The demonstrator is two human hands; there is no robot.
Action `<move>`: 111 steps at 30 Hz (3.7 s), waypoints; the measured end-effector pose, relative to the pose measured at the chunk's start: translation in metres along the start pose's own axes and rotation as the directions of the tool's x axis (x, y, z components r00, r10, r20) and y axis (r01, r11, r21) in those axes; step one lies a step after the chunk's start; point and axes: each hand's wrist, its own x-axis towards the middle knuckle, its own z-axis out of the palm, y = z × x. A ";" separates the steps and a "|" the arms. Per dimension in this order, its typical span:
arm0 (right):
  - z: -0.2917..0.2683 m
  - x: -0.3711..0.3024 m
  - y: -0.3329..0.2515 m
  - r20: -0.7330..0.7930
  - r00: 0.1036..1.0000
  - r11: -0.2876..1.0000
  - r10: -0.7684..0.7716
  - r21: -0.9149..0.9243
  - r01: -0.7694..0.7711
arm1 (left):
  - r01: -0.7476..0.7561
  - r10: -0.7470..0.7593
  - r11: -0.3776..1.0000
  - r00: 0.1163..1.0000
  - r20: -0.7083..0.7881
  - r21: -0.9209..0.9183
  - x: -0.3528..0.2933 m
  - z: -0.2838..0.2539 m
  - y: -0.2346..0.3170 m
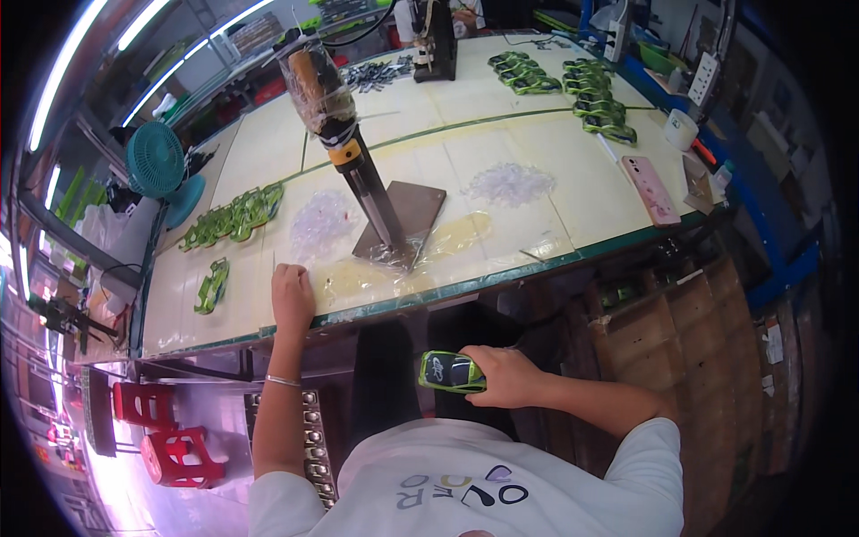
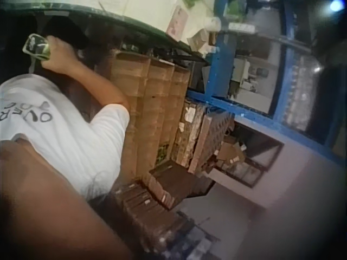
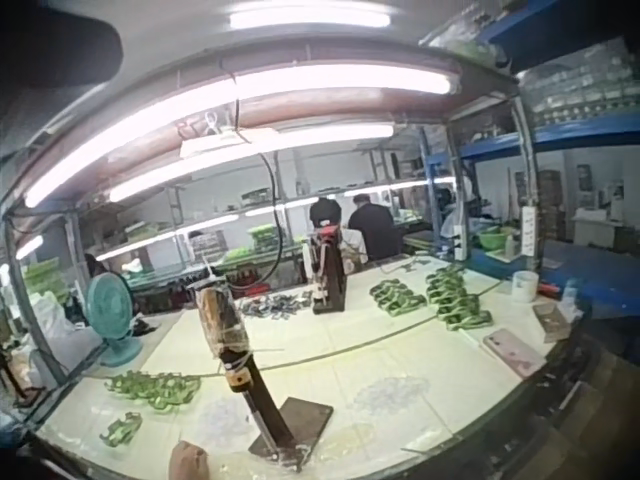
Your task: The person assembles small green plastic frames by inserting black rectangular inserts into them. They pick up frames from the table, insert the pieces by hand, and place the assembled units back on the table in a row.
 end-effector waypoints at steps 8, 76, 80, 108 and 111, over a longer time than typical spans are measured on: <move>-0.002 -0.001 -0.003 0.002 1.000 1.000 -0.008 0.002 0.008 | -0.203 0.163 0.942 0.972 0.167 0.268 0.004 -0.015 0.012; -0.017 -0.003 -0.009 -0.317 0.947 0.961 0.060 0.275 0.031 | -0.371 0.477 0.772 0.875 0.085 -0.516 -0.089 -0.038 0.167; -0.016 -0.001 -0.015 -0.381 0.920 0.991 -0.095 0.048 0.122 | 0.276 -0.095 0.507 0.960 0.265 -0.817 -0.105 -0.031 0.177; -0.195 0.096 0.166 -0.757 0.568 0.938 0.324 0.180 -0.295 | 0.766 -0.088 -0.290 0.575 0.813 -0.573 -0.111 -0.026 0.128; -0.189 0.081 0.137 -0.594 0.656 0.713 0.465 0.691 0.121 | 0.762 -0.075 -0.307 0.577 0.813 -0.570 -0.110 -0.027 0.128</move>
